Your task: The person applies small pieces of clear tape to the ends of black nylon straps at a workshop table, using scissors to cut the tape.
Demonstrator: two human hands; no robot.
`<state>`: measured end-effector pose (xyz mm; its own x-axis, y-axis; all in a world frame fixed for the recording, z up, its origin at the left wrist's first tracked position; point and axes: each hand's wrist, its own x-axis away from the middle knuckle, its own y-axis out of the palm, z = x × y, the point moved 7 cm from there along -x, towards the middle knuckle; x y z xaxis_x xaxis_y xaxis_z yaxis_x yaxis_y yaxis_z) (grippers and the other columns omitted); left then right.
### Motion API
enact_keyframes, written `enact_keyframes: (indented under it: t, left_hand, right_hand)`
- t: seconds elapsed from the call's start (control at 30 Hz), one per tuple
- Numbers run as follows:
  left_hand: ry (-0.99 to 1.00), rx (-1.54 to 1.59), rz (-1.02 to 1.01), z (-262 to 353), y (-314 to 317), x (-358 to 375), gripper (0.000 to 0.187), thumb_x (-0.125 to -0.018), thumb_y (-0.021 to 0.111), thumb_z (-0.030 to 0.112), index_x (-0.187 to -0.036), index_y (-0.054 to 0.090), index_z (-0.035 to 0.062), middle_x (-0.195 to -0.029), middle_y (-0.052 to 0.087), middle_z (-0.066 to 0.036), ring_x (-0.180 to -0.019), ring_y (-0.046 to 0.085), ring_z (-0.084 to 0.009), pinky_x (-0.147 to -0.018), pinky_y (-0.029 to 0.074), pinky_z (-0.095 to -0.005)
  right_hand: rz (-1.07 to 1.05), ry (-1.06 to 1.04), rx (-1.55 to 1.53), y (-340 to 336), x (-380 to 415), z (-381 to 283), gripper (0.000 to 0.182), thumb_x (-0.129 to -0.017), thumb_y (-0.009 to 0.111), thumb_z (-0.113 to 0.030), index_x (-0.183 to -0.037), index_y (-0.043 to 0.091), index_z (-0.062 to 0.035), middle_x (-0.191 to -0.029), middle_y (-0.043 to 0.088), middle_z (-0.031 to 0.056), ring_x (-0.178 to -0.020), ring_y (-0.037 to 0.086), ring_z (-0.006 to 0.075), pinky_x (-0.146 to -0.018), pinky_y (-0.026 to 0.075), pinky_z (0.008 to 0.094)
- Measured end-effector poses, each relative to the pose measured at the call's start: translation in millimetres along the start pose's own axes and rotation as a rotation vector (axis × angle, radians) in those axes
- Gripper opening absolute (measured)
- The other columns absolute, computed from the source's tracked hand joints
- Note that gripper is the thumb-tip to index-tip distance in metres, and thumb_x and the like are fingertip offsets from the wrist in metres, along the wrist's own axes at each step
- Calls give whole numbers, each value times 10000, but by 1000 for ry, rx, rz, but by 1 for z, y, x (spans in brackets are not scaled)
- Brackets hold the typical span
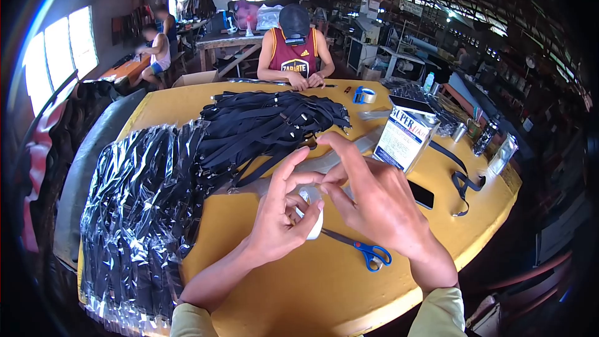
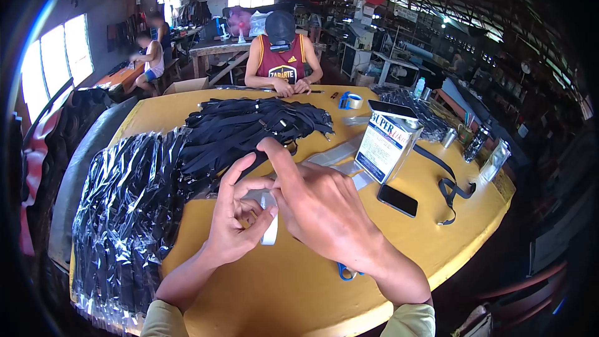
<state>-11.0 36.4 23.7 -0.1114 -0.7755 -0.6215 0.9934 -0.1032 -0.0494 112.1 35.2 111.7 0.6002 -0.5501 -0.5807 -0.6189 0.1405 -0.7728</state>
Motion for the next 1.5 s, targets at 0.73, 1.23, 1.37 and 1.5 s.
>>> enact_keyframes:
  t: [0.73,1.23,1.37,1.5]
  left_hand:
    - [-161,141,-24,0,5,0,963,-855,646,-96,-1551,28,155,-1181,616,-141,-671,644,-69,-502,474,-174]
    - [105,167,-12,20,-12,-4,845,-862,620,-127,-1523,136,82,-1258,601,-176,-710,680,-115,-595,547,-211]
    - [245,81,23,25,-13,-5,860,-847,631,-140,-1517,130,58,-1284,585,-196,-790,693,-138,-639,560,-225]
    - [222,97,-10,30,-12,-5,875,-837,627,-157,-1518,119,51,-1304,571,-208,-849,699,-154,-667,567,-235]
  right_hand:
    - [-130,188,212,-2,-16,14,751,-765,647,-81,-1442,347,46,-757,696,213,-708,698,374,-646,546,465]
    - [-280,744,-17,59,183,136,331,-858,713,-233,-1136,654,-62,-855,729,70,-795,706,259,-764,537,371]
    - [-338,729,72,74,220,135,321,-850,667,-179,-1159,647,-94,-1044,664,104,-984,654,287,-869,513,416]
    - [-290,569,162,72,214,122,324,-865,625,-144,-1186,623,-101,-1125,601,118,-1079,603,329,-897,501,454]
